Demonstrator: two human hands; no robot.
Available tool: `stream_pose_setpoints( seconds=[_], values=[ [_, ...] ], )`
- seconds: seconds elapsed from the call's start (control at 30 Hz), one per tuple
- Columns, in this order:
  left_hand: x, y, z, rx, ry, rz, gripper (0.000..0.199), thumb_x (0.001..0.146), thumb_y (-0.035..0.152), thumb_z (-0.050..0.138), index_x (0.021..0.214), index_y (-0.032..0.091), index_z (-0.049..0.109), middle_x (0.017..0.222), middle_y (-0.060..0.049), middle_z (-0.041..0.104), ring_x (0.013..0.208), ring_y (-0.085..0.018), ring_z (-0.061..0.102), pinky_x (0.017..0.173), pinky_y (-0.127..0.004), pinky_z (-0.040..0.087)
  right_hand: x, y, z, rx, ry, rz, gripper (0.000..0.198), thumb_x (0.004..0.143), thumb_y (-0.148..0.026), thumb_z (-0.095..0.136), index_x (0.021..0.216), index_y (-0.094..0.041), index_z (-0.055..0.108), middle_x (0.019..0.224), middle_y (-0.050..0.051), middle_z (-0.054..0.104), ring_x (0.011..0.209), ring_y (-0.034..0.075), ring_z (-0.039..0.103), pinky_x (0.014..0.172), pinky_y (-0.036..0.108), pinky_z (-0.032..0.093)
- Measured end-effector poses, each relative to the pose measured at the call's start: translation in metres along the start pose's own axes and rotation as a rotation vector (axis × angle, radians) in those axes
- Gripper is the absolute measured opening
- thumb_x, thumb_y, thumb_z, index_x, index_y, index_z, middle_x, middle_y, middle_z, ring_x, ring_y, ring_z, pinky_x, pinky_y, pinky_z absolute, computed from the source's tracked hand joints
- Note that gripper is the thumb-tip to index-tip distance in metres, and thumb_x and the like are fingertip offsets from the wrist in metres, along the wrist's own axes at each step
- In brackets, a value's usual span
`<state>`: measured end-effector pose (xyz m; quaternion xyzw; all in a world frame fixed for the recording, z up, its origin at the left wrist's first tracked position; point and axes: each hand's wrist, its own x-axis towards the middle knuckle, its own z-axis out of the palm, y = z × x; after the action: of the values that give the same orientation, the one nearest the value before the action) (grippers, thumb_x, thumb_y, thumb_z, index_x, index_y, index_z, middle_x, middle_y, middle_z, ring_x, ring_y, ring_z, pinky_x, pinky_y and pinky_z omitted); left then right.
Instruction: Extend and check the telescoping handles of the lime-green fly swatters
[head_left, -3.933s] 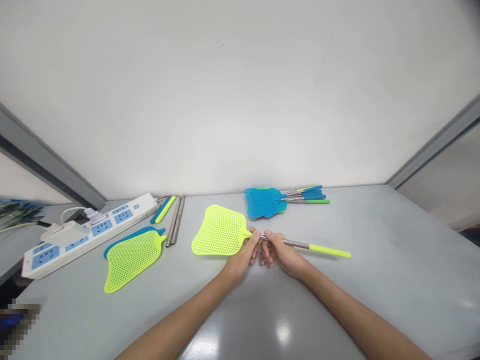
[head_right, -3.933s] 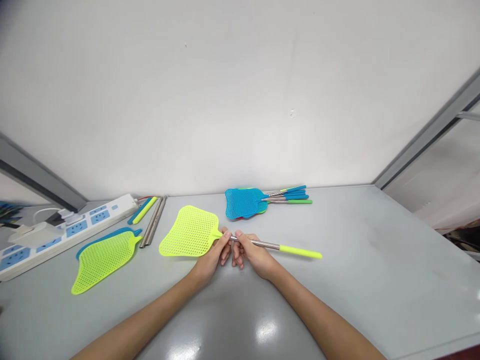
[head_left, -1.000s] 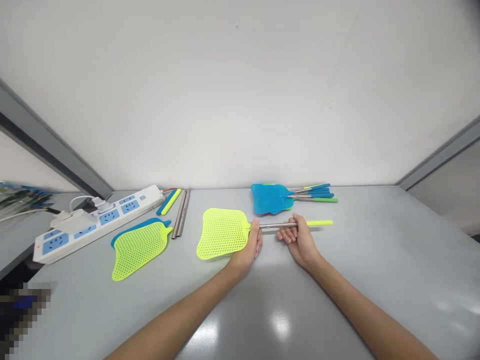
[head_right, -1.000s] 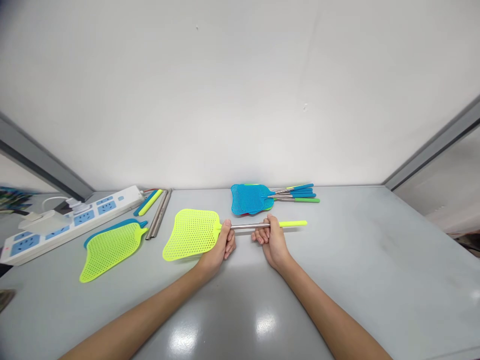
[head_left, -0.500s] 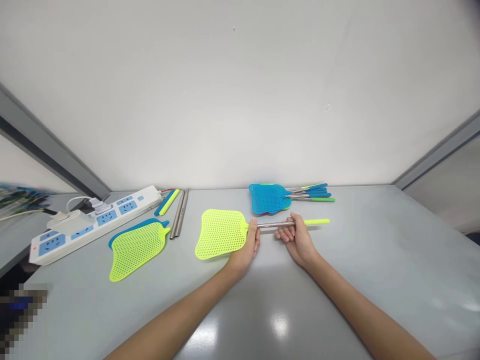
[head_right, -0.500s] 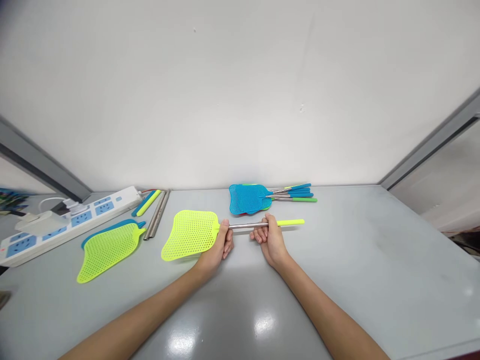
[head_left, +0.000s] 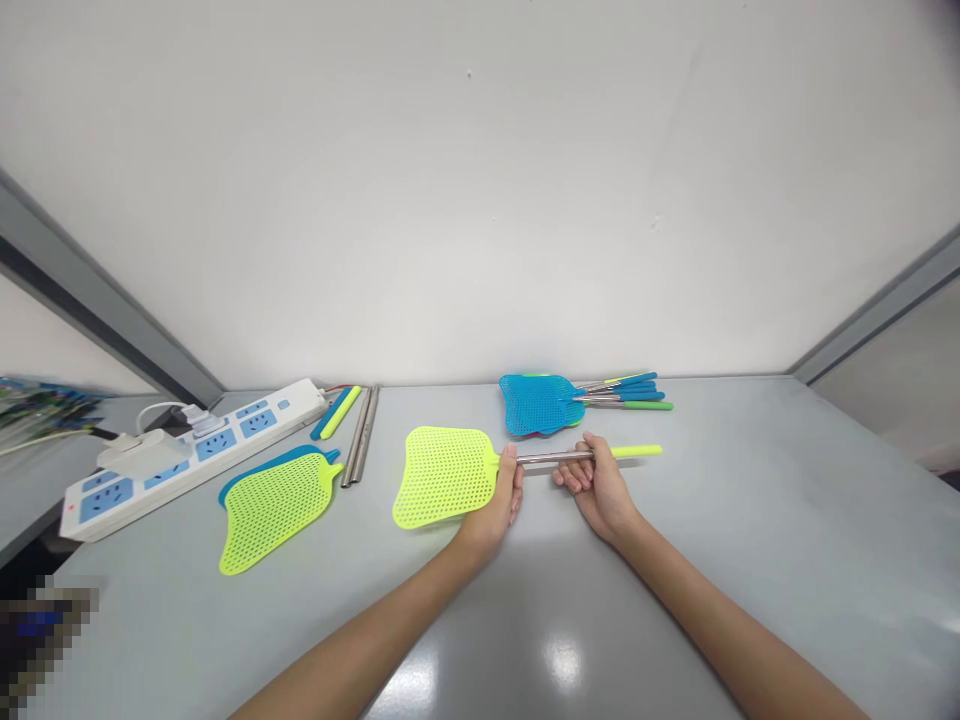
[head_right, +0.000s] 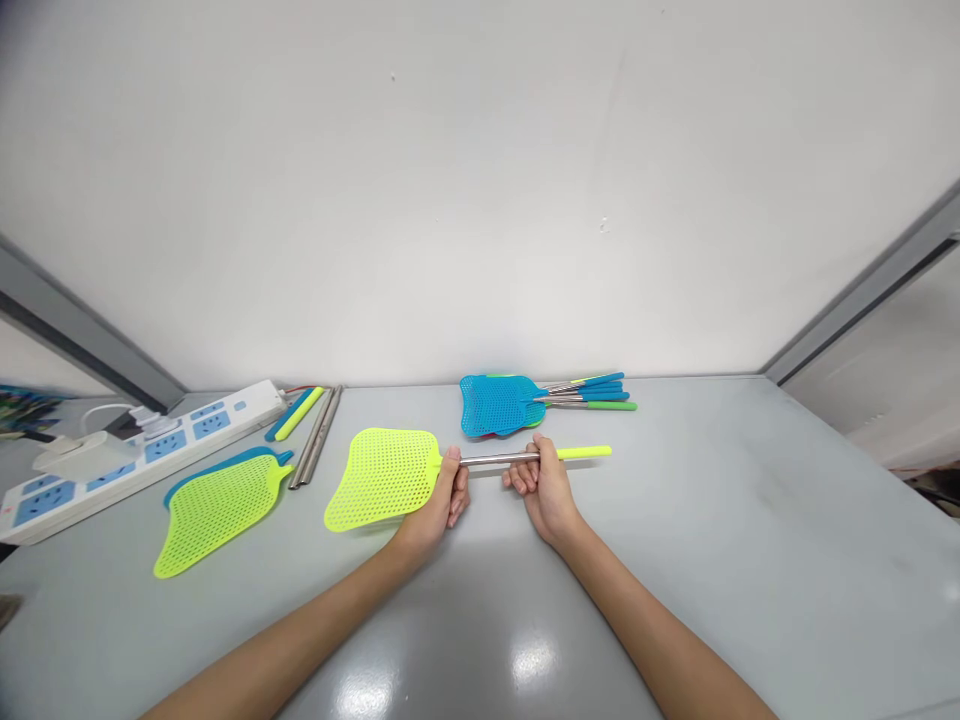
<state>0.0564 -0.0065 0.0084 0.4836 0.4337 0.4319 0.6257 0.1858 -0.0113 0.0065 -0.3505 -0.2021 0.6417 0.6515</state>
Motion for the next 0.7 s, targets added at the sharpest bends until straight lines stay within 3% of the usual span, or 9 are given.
stream_pose_setpoints(
  seconds=[0.7],
  values=[
    [0.0006, 0.0006, -0.0004, 0.011, 0.003, -0.013, 0.05, 0.074, 0.06, 0.032, 0.047, 0.018, 0.032, 0.032, 0.007, 0.025, 0.029, -0.005, 0.023, 0.032, -0.02, 0.017, 0.0002, -0.0001, -0.0011, 0.007, 0.0, 0.0, 0.044, 0.077, -0.034, 0.042, 0.037, -0.019, 0.026, 0.032, -0.007, 0.019, 0.034, 0.008, 0.025, 0.049, 0.026, 0.035]
  ],
)
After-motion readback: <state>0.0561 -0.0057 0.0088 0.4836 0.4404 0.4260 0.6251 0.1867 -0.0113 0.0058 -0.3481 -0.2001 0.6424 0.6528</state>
